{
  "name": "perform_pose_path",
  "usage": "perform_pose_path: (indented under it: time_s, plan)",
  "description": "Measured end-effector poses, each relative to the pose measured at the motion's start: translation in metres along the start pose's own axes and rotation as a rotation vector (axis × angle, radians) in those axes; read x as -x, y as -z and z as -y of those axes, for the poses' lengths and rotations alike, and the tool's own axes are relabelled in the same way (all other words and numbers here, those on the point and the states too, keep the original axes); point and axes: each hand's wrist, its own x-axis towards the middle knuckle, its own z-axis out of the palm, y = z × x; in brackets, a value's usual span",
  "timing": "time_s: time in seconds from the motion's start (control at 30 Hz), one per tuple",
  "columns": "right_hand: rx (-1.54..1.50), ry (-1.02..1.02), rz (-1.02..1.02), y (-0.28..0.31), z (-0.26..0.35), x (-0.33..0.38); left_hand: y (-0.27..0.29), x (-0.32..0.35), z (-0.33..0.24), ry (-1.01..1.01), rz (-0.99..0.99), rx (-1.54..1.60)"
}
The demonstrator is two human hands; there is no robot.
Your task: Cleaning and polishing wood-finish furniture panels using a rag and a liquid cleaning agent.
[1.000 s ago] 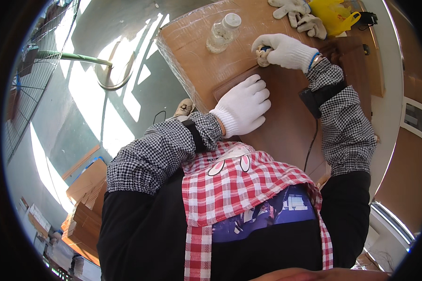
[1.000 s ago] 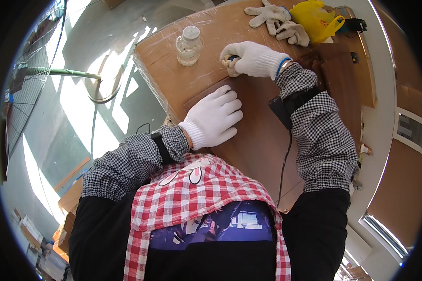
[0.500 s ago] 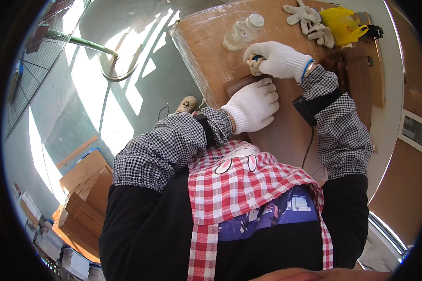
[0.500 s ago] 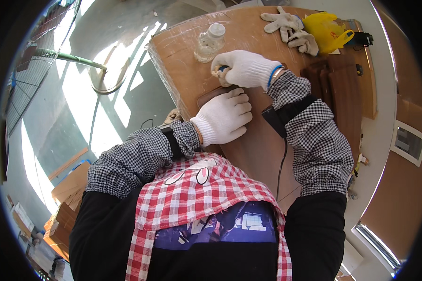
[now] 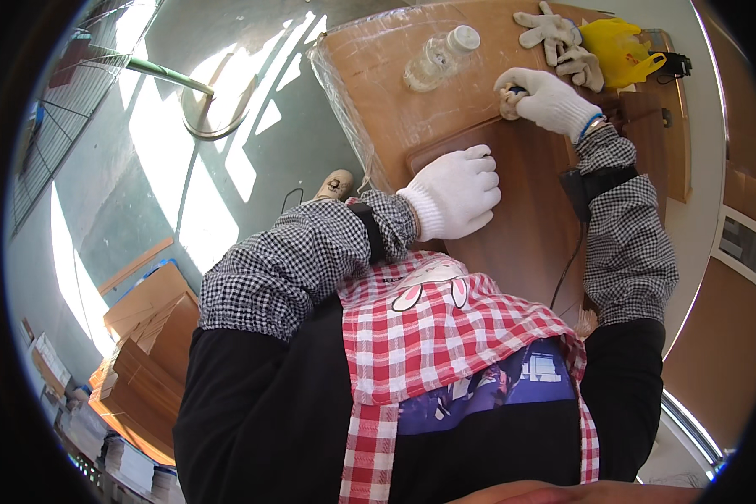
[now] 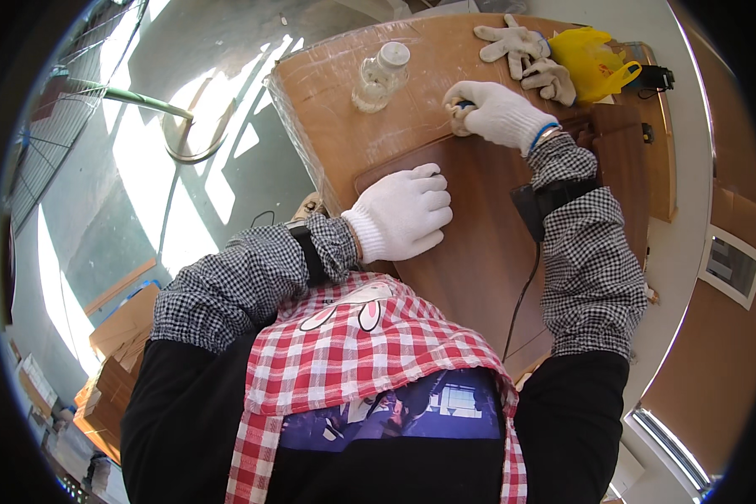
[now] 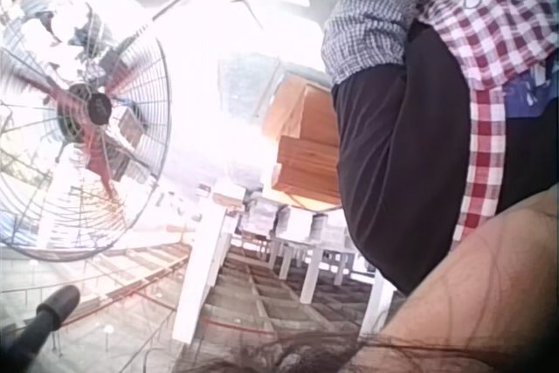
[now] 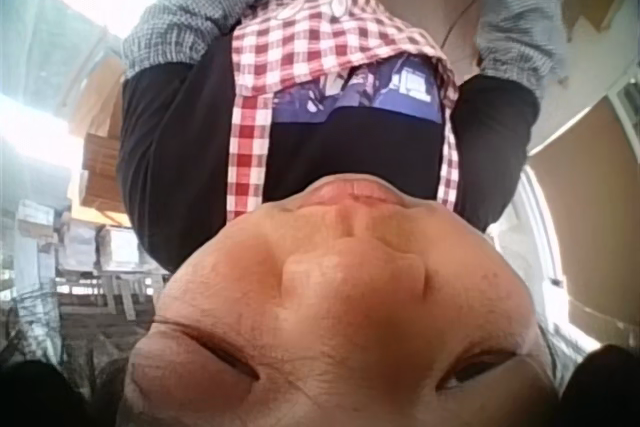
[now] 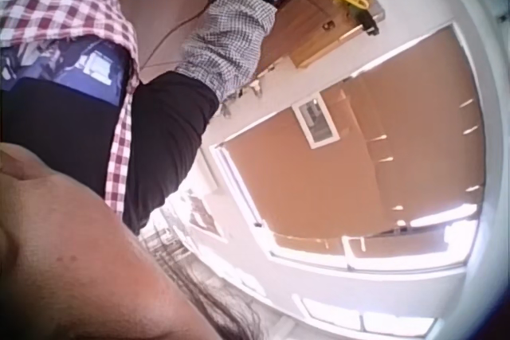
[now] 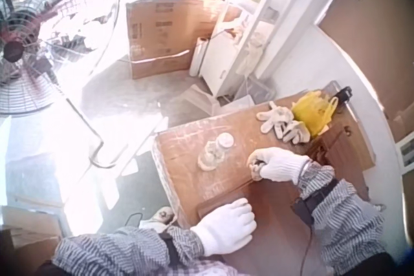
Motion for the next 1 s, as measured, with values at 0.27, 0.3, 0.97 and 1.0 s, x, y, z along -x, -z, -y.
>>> perform_pose_path:
  time_s: [0.27,0.3,0.97,1.0]
  plan:
    - [0.13,0.325,0.209,-0.097,0.135,0.012,-0.01,0.024,-0.018,0.276,0.143,0.08]
    - [0.143,0.331,0.244,-0.096,0.143,0.015,-0.01,0.029,-0.02,0.283,0.13,0.081]
    - [0.546,0.534,-0.091,-0.132,0.107,0.046,0.013,0.237,-0.028,0.856,0.325,0.218]
    - [0.542,0.549,-0.079,-0.138,0.102,0.055,0.013,0.249,-0.027,1.0,0.367,0.244]
